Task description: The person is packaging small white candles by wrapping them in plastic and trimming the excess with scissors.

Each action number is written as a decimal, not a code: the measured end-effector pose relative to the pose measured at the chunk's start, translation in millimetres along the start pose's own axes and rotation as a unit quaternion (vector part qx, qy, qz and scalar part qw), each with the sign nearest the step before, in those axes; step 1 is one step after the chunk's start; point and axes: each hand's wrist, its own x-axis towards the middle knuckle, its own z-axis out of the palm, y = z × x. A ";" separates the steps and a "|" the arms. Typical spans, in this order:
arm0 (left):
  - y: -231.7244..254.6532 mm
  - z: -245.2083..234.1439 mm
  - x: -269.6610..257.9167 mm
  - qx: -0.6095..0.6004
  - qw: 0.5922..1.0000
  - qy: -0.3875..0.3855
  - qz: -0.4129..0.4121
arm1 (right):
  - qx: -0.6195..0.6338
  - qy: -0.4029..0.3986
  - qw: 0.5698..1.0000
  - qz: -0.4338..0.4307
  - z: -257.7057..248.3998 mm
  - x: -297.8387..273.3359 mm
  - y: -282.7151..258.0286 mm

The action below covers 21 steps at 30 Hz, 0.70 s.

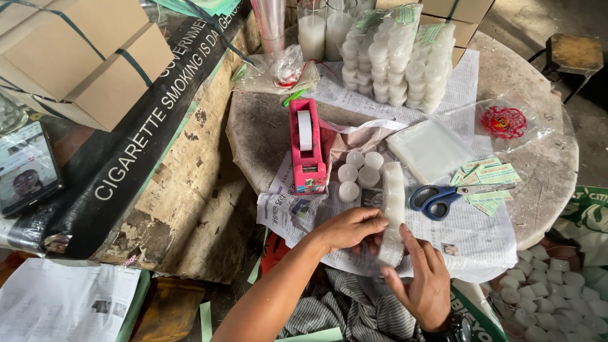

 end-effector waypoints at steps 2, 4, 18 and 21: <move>-0.1 2.5 -2.6 0.010 1.000 -0.004 0.001 | -0.002 0.003 1.000 0.021 3.3 -6.1 1.7; 2.9 8.1 -6.7 0.092 0.990 0.104 -0.033 | -0.005 0.003 1.000 0.027 2.5 -8.1 0.5; -5.9 76.5 -42.4 0.197 0.929 0.272 0.156 | 0.127 -0.013 0.990 0.068 -8.3 -1.4 -21.7; -5.9 75.6 -39.0 0.186 0.941 0.249 0.135 | 0.146 -0.034 0.983 0.104 -6.3 -0.1 -21.1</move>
